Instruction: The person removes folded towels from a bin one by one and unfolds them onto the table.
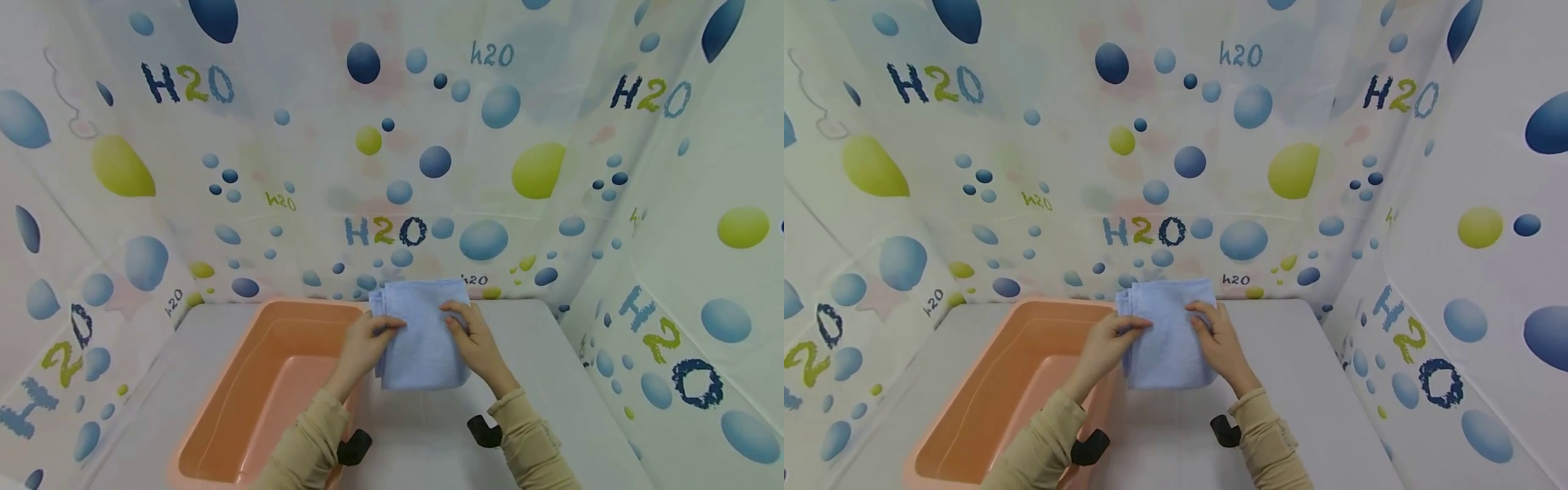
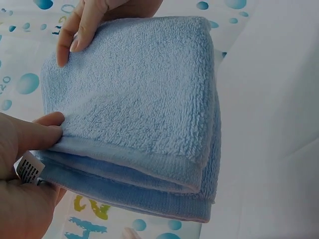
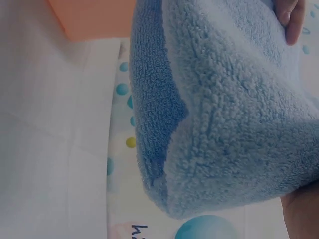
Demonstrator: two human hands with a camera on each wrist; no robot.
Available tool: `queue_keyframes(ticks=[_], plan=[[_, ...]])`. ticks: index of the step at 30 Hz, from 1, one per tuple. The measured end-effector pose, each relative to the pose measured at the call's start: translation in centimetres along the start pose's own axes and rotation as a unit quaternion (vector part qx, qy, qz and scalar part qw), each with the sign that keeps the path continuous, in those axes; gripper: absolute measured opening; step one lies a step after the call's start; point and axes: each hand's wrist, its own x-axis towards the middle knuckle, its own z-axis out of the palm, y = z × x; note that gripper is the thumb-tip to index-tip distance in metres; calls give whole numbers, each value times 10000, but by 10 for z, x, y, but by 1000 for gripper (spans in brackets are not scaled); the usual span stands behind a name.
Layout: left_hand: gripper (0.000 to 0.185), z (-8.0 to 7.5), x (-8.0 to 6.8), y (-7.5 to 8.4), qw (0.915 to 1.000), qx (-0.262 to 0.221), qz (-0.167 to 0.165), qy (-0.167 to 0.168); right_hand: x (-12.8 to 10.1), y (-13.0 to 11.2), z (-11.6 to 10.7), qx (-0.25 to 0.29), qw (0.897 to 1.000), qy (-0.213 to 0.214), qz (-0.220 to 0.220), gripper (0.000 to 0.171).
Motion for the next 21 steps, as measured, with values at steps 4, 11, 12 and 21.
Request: queue_keyframes(ticks=[4, 11, 12, 21], plan=[[13, 6, 2, 2, 10000, -44, -28, 29, -3, 20, -1, 29, 9996, -87, 284, 24], [16, 12, 3, -1, 9992, -278, -89, -285, -9, 33, -9, 420, 9947, -340, 880, 30], [17, 13, 4, -2, 9990, -298, -89, -318, -10, 34, -10, 428, 9942, -375, 911, 32], [30, 23, 12, -7, 9988, 99, -217, -428, -13, 48, -17, 93, 9937, -688, 883, 54]])
